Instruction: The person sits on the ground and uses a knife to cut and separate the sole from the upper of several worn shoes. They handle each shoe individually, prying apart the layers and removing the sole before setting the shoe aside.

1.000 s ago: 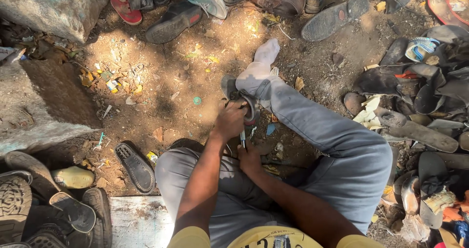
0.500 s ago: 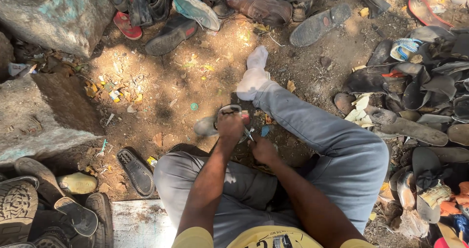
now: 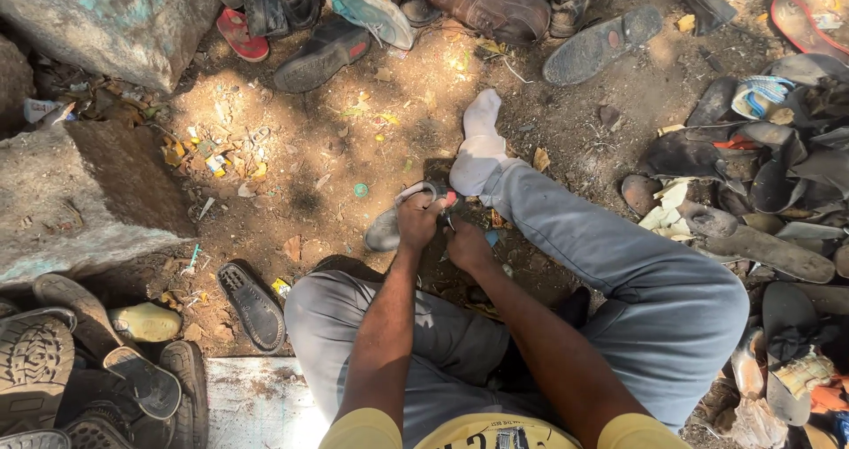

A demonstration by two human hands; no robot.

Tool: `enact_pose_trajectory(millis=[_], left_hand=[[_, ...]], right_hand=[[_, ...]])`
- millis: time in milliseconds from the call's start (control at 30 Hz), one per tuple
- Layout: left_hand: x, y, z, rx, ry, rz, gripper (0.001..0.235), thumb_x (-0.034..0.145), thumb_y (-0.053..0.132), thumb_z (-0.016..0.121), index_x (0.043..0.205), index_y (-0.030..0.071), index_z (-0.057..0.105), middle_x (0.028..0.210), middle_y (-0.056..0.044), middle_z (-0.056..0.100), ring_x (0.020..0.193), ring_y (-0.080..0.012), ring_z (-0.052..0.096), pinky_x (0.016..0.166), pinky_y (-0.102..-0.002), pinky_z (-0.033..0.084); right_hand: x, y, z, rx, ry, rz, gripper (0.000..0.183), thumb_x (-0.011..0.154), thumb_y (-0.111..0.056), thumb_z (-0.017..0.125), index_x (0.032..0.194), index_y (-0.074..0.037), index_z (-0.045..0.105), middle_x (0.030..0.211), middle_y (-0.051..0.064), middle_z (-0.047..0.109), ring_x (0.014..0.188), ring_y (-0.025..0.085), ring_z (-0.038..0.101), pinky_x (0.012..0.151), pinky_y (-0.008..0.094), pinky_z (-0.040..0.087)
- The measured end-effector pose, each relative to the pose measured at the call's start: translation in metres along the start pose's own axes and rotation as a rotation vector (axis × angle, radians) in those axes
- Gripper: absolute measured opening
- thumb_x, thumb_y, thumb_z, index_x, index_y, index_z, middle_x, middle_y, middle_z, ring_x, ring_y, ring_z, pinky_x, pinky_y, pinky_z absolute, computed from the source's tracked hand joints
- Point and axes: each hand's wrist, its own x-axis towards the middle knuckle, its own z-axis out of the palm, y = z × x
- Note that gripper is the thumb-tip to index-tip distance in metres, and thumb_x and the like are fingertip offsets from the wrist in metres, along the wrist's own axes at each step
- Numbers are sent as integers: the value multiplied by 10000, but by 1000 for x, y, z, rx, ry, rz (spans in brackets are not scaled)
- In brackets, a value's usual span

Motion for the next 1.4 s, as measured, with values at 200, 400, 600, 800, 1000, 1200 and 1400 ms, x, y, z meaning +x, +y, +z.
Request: enact_pose_trajectory(millis=[200,400,600,800,1000,1200,1400], left_hand=[[1,-45,9,-398,175,-73,288,959,88,765,744,26,584,706,50,480,666,-84,427,588,-300,362],[3,-35,3,-637,176,-273,154,938,50,677,788,35,643,689,75,542,620,-66,461,560,-250,373],[5,-26,12,-482,440,47,262,967,23,692,755,19,539,761,68,465,725,-70,418,621,-268,373],[30,-29,45,-171,624,-275,356,963,211,768,783,-34,584,683,-97,528,668,-177,462,598,-360,413],[23,0,13,-8,107,-182,287,882,285,775,1009,31,732,829,-138,748,754,-252,688,719,-411,532],[-18,-33,-1,490,78,83,616,783,294,817,1217,-93,613,1189,-326,629,1164,-489,545,991,-537,419],[8,-78,-18,-93,-66,-303,155,863,82,690,977,-7,747,864,-157,777,800,-256,749,744,-372,569]], right_hand=[[-63,-48,-6,-274,-163,172,339,998,-281,514,1238,-47,558,918,270,722,886,508,689,863,644,472],[-22,-52,14,-84,-99,238,370,1002,-290,508,1293,-65,542,918,299,700,893,528,658,811,648,484],[-76,2,44,-403,203,-375,390,977,-199,528,1288,28,466,927,306,708,877,488,686,865,573,510],[-31,18,40,-222,-161,231,369,1056,-294,490,1355,-84,533,917,257,718,864,464,705,809,578,552],[-23,-8,-1,-297,-200,185,495,1012,-291,486,1476,-122,445,938,269,719,890,489,687,790,611,533],[-29,-18,-2,-225,-158,170,493,992,-272,508,1457,-112,479,933,268,724,878,493,699,788,609,530],[2,-9,-3,-222,-133,17,373,1018,-277,533,1346,-102,567,935,287,718,905,511,677,807,613,526]])
